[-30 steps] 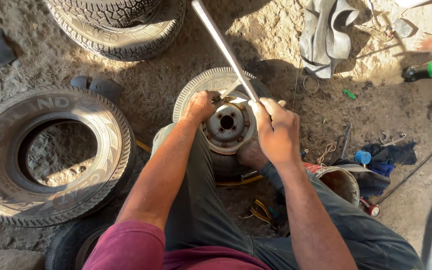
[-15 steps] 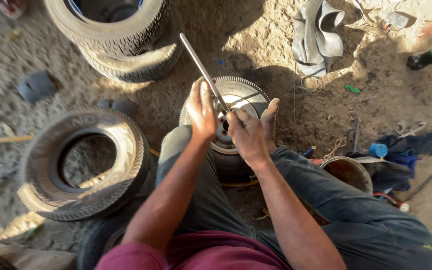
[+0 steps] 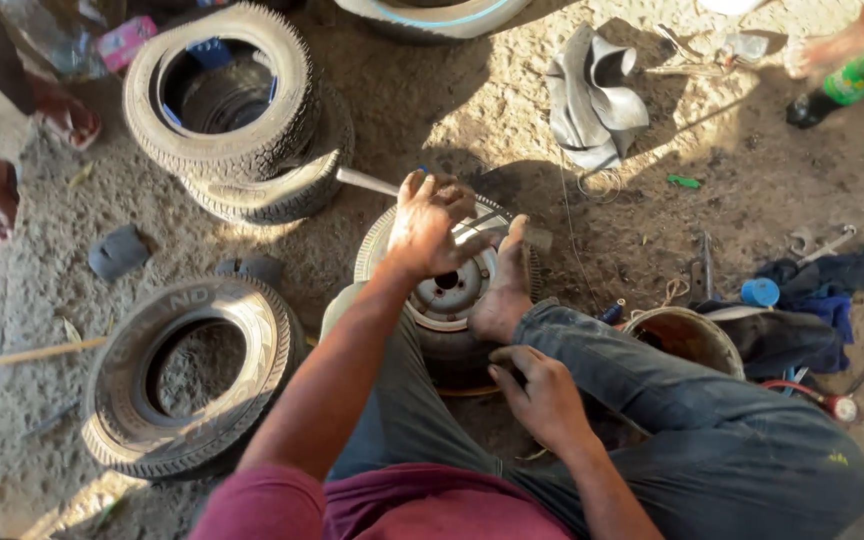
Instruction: The person sits on the ground with a small tire and wheel between their legs. They use a long metal rod to work on the valve stem area of the wheel, then fit a fitting onto the valve and appear to inflate the tire with an air hose, before lifting and repositioning the tire.
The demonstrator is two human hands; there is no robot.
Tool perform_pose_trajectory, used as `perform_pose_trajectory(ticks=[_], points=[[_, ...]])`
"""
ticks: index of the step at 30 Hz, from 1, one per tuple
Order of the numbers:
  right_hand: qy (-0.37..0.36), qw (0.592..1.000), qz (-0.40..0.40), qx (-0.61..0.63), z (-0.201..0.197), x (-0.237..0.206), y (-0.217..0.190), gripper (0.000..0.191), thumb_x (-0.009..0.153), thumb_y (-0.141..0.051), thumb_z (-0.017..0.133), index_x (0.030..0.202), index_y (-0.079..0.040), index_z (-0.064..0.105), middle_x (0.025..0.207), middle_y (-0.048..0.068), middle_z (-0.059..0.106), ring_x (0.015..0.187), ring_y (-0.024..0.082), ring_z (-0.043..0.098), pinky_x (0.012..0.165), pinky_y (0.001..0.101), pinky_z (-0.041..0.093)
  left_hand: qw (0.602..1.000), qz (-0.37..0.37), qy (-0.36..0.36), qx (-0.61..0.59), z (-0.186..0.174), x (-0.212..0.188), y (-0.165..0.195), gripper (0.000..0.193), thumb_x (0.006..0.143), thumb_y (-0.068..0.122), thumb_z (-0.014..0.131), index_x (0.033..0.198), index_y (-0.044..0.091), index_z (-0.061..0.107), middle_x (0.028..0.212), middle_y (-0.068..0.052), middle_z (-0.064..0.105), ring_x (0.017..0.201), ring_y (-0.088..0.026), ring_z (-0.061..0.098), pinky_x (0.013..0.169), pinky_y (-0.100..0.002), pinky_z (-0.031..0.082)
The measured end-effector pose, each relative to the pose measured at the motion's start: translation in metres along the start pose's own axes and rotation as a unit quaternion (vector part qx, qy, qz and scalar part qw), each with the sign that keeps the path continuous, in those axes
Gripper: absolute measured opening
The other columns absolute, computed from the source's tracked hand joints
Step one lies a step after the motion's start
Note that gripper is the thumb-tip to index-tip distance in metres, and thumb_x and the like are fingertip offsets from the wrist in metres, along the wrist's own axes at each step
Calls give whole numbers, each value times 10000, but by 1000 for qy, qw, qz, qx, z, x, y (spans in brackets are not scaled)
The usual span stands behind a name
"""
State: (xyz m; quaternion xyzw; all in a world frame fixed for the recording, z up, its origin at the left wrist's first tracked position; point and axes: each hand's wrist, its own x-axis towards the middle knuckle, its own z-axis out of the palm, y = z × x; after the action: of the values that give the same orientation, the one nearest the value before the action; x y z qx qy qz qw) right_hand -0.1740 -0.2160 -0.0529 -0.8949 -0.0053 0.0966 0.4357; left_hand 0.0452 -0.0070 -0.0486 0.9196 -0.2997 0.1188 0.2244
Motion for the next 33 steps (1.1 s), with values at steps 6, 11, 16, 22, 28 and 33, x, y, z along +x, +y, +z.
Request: perform_pose_trajectory(ticks=[6,11,16,22,28,33], points=[[-90,993,-21,-78,-9,4,-16,206,889,-242,725,973,-55,741,957,118,757,855,282,739,768,409,578,980,-107,166,10,6,3,14,599,813,195,745,1372,135,537,1567,-171,427,1521,-444,314,1257,-546,238],[-91,993,30,-67,-16,2,-8,232,890,-270,719,1016,-77,735,960,99,752,852,258,741,784,390,582,922,-220,183,-260,33,-6,-8,1047,823,33,689,1631,101,26,1629,-220,327,1359,-429,522,1072,-458,488],[-64,995,-7,-79,-14,7,-6,233,883,-264,741,990,-57,736,974,105,742,841,282,724,768,416,566,954,-256,-48,-148,17,-10,-64,640,934,63,628,1526,127,393,1349,-182,663,1146,-329,711,974,-393,576],[-138,988,18,-61,-6,6,-10,237,896,-265,713,1009,-56,713,926,89,741,804,240,738,747,384,585,970,-197,-122,-66,-10,-15,-39,429,890,61,588,1309,117,661,1115,-189,732,1048,-335,715,952,-435,548],[-121,990,2,-72,-2,11,-3,234,887,-251,711,1012,-54,724,945,86,735,815,235,737,749,381,590,974,-199,77,70,8,-18,3,192,913,271,714,969,88,720,997,-142,731,1109,-361,632,1046,-559,397],[-142,985,25,-95,0,12,-3,254,884,-268,722,1037,-66,732,921,100,744,849,249,724,795,398,571,949,-103,298,-11,32,-15,-36,377,889,146,750,1207,28,586,1322,-207,635,1295,-438,575,1146,-491,418]])
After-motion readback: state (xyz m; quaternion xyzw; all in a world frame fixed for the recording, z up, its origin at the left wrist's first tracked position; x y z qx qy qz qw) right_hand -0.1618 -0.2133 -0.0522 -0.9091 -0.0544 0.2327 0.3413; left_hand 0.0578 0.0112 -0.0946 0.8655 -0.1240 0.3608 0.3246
